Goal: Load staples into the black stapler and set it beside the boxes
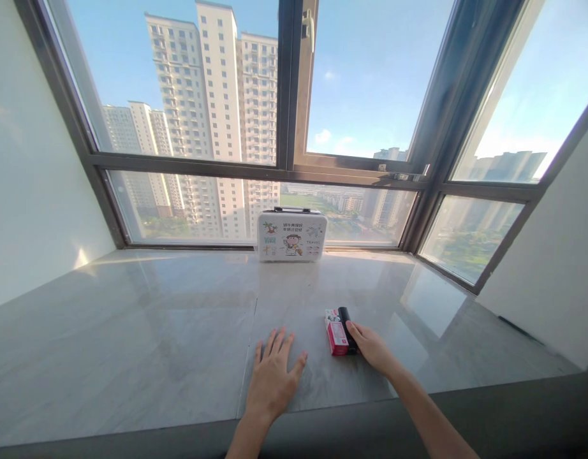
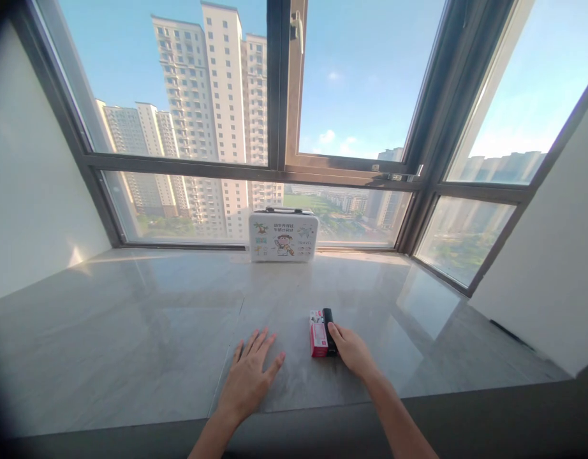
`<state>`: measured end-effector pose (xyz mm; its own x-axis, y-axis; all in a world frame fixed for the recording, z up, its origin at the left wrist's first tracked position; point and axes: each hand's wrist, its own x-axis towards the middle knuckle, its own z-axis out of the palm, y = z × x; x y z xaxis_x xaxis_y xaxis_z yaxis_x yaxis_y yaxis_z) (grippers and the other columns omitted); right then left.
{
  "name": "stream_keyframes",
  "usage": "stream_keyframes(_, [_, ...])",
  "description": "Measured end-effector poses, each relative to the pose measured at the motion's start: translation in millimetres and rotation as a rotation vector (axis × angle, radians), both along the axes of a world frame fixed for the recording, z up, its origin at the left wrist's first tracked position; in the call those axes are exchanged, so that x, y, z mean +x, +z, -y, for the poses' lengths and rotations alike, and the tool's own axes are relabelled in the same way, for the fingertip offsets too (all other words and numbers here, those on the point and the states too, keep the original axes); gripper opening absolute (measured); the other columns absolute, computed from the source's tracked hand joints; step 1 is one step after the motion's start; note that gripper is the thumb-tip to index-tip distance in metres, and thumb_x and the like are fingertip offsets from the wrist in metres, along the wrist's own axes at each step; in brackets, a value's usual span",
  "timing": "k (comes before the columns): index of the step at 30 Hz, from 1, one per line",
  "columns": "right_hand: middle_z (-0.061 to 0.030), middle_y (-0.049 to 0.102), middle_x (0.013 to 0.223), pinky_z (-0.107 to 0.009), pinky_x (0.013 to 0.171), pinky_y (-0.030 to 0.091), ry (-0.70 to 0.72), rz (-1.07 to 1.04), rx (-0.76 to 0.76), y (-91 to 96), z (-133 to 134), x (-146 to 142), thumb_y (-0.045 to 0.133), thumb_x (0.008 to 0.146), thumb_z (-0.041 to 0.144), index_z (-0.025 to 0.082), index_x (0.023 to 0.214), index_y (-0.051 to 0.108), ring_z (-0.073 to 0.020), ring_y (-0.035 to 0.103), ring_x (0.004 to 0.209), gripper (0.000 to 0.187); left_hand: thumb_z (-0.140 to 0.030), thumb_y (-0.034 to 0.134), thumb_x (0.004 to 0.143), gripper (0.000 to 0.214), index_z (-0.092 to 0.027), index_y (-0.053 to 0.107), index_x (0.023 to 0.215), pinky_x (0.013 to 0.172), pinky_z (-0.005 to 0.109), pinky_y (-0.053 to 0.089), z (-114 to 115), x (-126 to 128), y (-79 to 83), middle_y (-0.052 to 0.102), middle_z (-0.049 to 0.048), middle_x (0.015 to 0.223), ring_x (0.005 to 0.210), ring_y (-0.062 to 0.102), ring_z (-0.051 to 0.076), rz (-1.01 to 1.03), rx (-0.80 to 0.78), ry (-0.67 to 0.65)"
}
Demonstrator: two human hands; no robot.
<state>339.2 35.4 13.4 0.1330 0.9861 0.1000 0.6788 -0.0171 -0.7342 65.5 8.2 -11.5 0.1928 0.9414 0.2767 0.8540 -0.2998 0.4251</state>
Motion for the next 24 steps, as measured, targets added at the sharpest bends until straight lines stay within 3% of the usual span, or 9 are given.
stream_keyframes(5, [-0.0088, 0.073, 0.102, -0.032, 0.079, 0.046, -0.039, 0.05, -0.017, -12.6, -4.5, -72.5, 0.028, 0.097, 0.064, 0.024, 0.116, 0.069, -0.026, 0.066, 0.095, 0.06, -0.057, 0.036, 0.096, 0.059, -0.022, 0.047, 0.142, 0.109, 0.041, 0.035, -10.5, 25.3, 20.9, 0.055, 0.0107, 0.141, 0.132, 0.048, 0.026, 0.171, -0.023, 0.242])
stream_keyframes(8, [-0.0089, 0.072, 0.106, -0.031, 0.079, 0.046, -0.084, 0.021, -0.014, -18.7, -2.9, -78.6, 0.027, 0.097, 0.067, 0.025, 0.125, 0.065, -0.0258, 0.066, 0.099, 0.064, -0.052, 0.052, 0.089, 0.06, -0.019, 0.049, 0.139, 0.094, 0.038, 0.043, -17.7, 38.8, 32.2, 0.058, 0.0141, 0.132, 0.121, 0.054, 0.029, 0.118, 0.012, 0.286])
stream_keyframes(11, [-0.0082, 0.073, 0.098, -0.029, 0.078, 0.046, -0.08, -0.027, -0.018, -22.9, 1.6, -64.9, 0.03, 0.096, 0.068, 0.022, 0.122, 0.067, -0.0244, 0.068, 0.093, 0.064, -0.042, 0.058, 0.086, 0.039, -0.022, 0.061, 0.12, 0.087, 0.033, 0.044, -21.7, 38.0, 34.7, 0.063, 0.0101, 0.114, 0.106, 0.06, 0.026, 0.054, 0.034, 0.234])
stream_keyframes(15, [-0.0066, 0.073, 0.091, -0.028, 0.075, 0.046, -0.077, -0.059, 0.004, -26.5, 10.9, -49.2, 0.031, 0.095, 0.068, 0.022, 0.117, 0.068, -0.0236, 0.068, 0.087, 0.064, -0.035, 0.057, 0.087, 0.024, -0.026, 0.065, 0.108, 0.081, 0.027, 0.043, -27.5, 13.0, 29.0, 0.064, 0.0055, 0.103, 0.093, 0.062, 0.02, 0.066, 0.082, 0.207])
stream_keyframes(24, [-0.0053, 0.072, 0.088, -0.027, 0.073, 0.044, -0.1, -0.044, 0.028, -24.9, 20.4, -50.9, 0.031, 0.096, 0.066, 0.022, 0.116, 0.068, -0.0223, 0.067, 0.084, 0.061, -0.037, 0.059, 0.088, 0.035, -0.025, 0.064, 0.12, 0.085, 0.025, 0.044, -75.2, -54.9, 17.4, 0.065, 0.0058, 0.113, 0.095, 0.064, 0.02, 0.104, 0.139, 0.242])
